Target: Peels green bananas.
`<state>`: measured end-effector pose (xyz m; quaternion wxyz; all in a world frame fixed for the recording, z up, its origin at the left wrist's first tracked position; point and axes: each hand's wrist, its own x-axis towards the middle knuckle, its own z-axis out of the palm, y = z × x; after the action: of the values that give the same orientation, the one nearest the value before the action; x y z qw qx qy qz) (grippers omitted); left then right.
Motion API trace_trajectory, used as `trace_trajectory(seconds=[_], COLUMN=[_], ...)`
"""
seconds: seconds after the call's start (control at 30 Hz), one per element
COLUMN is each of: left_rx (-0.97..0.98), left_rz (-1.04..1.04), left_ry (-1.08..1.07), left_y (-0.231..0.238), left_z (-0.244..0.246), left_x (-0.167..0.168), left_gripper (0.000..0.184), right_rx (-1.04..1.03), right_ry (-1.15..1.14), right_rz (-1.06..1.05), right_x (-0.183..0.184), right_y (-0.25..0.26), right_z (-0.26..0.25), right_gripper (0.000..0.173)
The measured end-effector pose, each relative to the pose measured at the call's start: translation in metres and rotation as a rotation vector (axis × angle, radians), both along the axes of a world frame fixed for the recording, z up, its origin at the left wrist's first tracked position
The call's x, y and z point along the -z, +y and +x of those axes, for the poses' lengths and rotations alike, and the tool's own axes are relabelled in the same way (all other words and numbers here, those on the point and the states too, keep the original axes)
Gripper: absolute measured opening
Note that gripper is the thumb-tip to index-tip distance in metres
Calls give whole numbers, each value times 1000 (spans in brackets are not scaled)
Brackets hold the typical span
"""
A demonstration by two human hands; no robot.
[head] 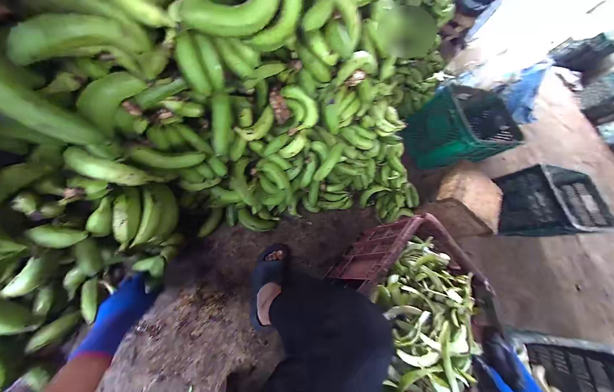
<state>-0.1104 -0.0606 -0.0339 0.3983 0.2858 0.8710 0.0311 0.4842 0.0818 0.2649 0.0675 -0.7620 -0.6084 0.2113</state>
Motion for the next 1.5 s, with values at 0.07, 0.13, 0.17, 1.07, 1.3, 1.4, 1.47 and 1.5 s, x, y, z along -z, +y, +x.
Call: trace_trajectory(seconds=[0.07,0.13,0.17,1.07,1.3,1.4,1.47,1.5], left_rx=[61,158,221,566,288,427,500,507], left_rz=[218,492,633,1160,972,910,863,829], left_ry=[-146,-247,-287,-1023,-1038,-996,-1007,-1032], left_y=[29,74,97,203,216,204,191,187], left_z=[45,96,124,422,414,423,429,430], left_x=[-34,-90,-127,-299,-303,-305,-309,-312], left_gripper=[59,58,59,64,42,46,45,43], right_rx=[-5,16,30,-27,-402,-437,-294,-183], right_ry=[153,339,481,352,401,185,41,4], right_rz=[-43,-57,-65,-338,423,570,682,681], right_x=[-2,1,4,6,16,12,5,-2], right_y=[-3,-2,1,-7,-25,-17,-2,4], right_z=[-9,-17,-19,58,55,48,54,62], right_gripper=[72,67,63,47,56,50,45,46])
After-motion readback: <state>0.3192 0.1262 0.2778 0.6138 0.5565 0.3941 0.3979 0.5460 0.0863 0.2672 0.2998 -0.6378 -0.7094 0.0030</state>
